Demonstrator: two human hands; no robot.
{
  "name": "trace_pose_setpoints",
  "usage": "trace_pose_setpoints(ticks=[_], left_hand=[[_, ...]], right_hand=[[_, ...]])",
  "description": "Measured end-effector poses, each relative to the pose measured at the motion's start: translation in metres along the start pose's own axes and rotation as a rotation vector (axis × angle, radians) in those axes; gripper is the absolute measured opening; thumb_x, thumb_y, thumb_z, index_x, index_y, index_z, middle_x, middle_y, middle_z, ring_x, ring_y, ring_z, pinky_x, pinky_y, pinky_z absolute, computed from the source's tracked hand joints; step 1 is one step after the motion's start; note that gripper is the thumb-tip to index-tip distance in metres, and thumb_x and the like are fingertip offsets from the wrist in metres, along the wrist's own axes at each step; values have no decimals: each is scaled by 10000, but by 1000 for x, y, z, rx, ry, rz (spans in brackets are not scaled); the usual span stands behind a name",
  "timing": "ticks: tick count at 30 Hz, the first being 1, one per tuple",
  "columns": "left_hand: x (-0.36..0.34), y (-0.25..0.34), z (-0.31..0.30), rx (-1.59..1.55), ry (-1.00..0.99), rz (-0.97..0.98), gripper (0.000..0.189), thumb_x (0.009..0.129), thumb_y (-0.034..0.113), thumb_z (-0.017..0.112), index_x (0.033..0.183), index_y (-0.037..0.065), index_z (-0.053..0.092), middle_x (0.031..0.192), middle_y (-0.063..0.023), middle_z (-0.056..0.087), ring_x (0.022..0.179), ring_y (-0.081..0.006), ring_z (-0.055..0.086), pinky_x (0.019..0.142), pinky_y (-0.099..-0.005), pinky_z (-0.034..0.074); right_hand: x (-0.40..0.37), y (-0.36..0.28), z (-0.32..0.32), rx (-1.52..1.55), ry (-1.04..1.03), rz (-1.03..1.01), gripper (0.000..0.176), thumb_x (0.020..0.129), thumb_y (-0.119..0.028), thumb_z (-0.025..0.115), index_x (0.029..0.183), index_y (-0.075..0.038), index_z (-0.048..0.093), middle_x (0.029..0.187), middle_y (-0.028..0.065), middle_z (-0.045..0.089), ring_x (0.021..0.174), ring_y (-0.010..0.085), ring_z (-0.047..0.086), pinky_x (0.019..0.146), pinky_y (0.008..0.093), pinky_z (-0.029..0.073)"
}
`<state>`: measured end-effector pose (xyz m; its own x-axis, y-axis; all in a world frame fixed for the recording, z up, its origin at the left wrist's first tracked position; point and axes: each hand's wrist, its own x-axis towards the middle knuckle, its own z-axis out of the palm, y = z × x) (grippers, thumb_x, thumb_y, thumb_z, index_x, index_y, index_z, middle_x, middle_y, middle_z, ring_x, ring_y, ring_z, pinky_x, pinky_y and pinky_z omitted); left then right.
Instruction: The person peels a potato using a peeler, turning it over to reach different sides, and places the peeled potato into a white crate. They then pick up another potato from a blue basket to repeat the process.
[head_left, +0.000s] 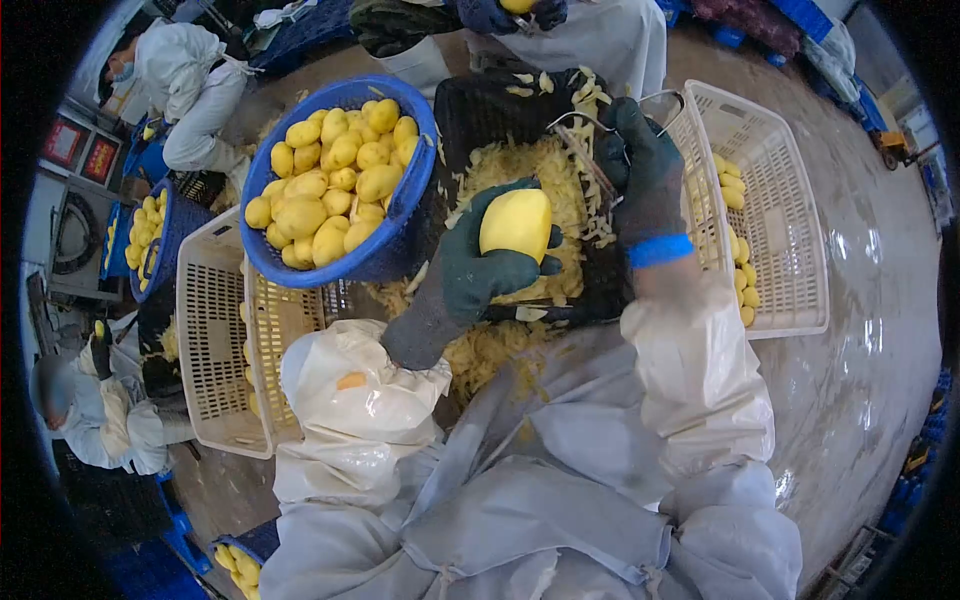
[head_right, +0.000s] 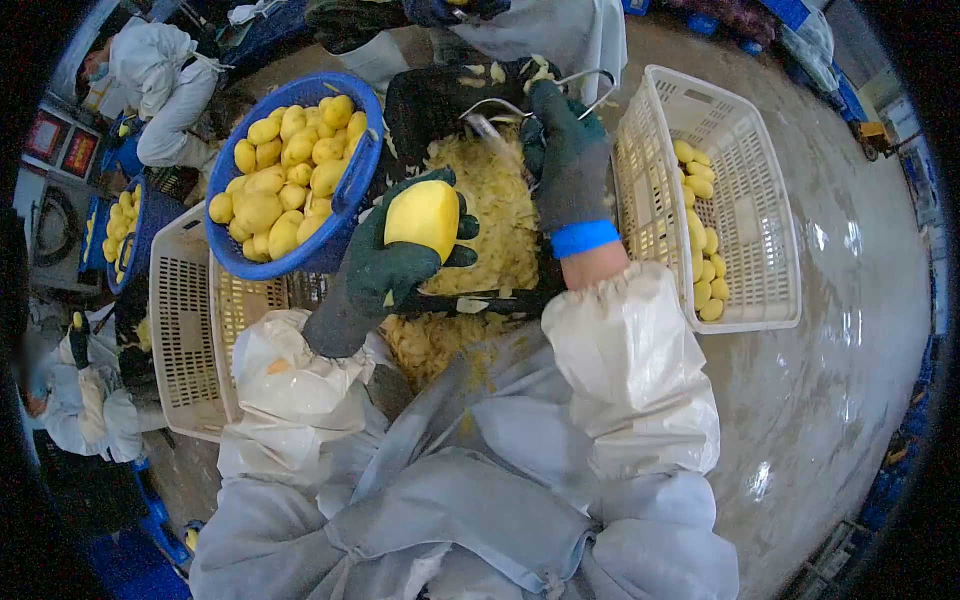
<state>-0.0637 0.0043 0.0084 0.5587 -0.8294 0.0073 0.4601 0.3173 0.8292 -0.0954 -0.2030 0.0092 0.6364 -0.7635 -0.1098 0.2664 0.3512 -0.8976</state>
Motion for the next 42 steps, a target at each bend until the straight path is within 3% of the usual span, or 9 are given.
trace_pose_setpoints(ticks=[8, 15, 23, 26, 28, 34, 36, 37, 42], left_hand=[[0, -6, -8, -133, -28, -89, 597, 752, 125, 652, 1297, 21, 432, 1128, -183, 583, 1004, -343, 618, 831, -501, 551], [8, -14, -25, -355, 129, -241, 749, 844, 721, 418, 1224, 80, 501, 960, -181, 650, 729, -263, 673, 525, -310, 587], [3, -11, -9, -117, 112, -143, 720, 881, 693, 365, 1221, 79, 527, 922, -167, 658, 494, -155, 605, 380, -219, 485], [-1, 1, 9, -68, 224, -163, 733, 885, 695, 352, 1228, 68, 516, 857, -182, 658, 415, -135, 548, 312, -201, 402], [-1, 8, 14, -170, 221, -169, 759, 873, 715, 344, 1223, 63, 512, 798, -190, 654, 402, -129, 526, 309, -204, 394], [0, -3, 5, -245, 233, -231, 731, 873, 689, 392, 1230, 62, 508, 869, -186, 657, 480, -201, 598, 334, -225, 443], [5, 6, 23, -444, 526, -267, 708, 856, 701, 425, 1142, 67, 562, 847, -138, 655, 529, -214, 615, 376, -252, 483], [1, 5, 6, -406, 151, -228, 727, 845, 702, 446, 1168, 59, 553, 908, -150, 649, 613, -258, 651, 398, -271, 522], [6, -1, -7, -440, 313, -276, 716, 857, 686, 439, 1158, 47, 557, 919, -146, 650, 653, -260, 664, 415, -290, 557]], right_hand=[[-9, 2, 6, -201, 7, -134, 217, 885, -331, 610, 884, -115, 624, 624, -84, 452, 486, 13, 341, 443, 174, 235], [-69, -26, 29, -202, -326, -38, 217, 883, -285, 611, 846, -72, 610, 596, -54, 457, 474, 34, 364, 438, 196, 253], [-46, -4, 23, -296, -319, 16, 213, 859, -276, 644, 857, -63, 642, 617, -39, 496, 502, 43, 417, 463, 203, 307], [-1, 13, -5, -274, -101, -378, 211, 864, -266, 638, 869, -55, 642, 630, -40, 504, 512, 43, 427, 469, 201, 313], [-7, -6, -3, 32, -120, -85, 207, 869, -256, 630, 877, -49, 638, 649, -41, 510, 520, 41, 432, 476, 193, 317], [-51, -8, 29, -227, -236, 53, 186, 850, -251, 647, 874, -66, 646, 598, -50, 477, 495, 39, 401, 459, 197, 282], [-11, 10, 16, -240, 2, -239, 197, 844, -275, 654, 799, -85, 629, 588, -50, 467, 479, 35, 375, 440, 209, 253], [-1, 5, 9, -136, 6, -165, 198, 854, -231, 672, 748, -65, 653, 624, -37, 555, 546, 39, 472, 486, 217, 352], [-66, -20, 32, -107, -161, 33, 200, 868, -249, 665, 834, -53, 682, 632, -41, 560, 513, 38, 458, 475, 205, 351]])
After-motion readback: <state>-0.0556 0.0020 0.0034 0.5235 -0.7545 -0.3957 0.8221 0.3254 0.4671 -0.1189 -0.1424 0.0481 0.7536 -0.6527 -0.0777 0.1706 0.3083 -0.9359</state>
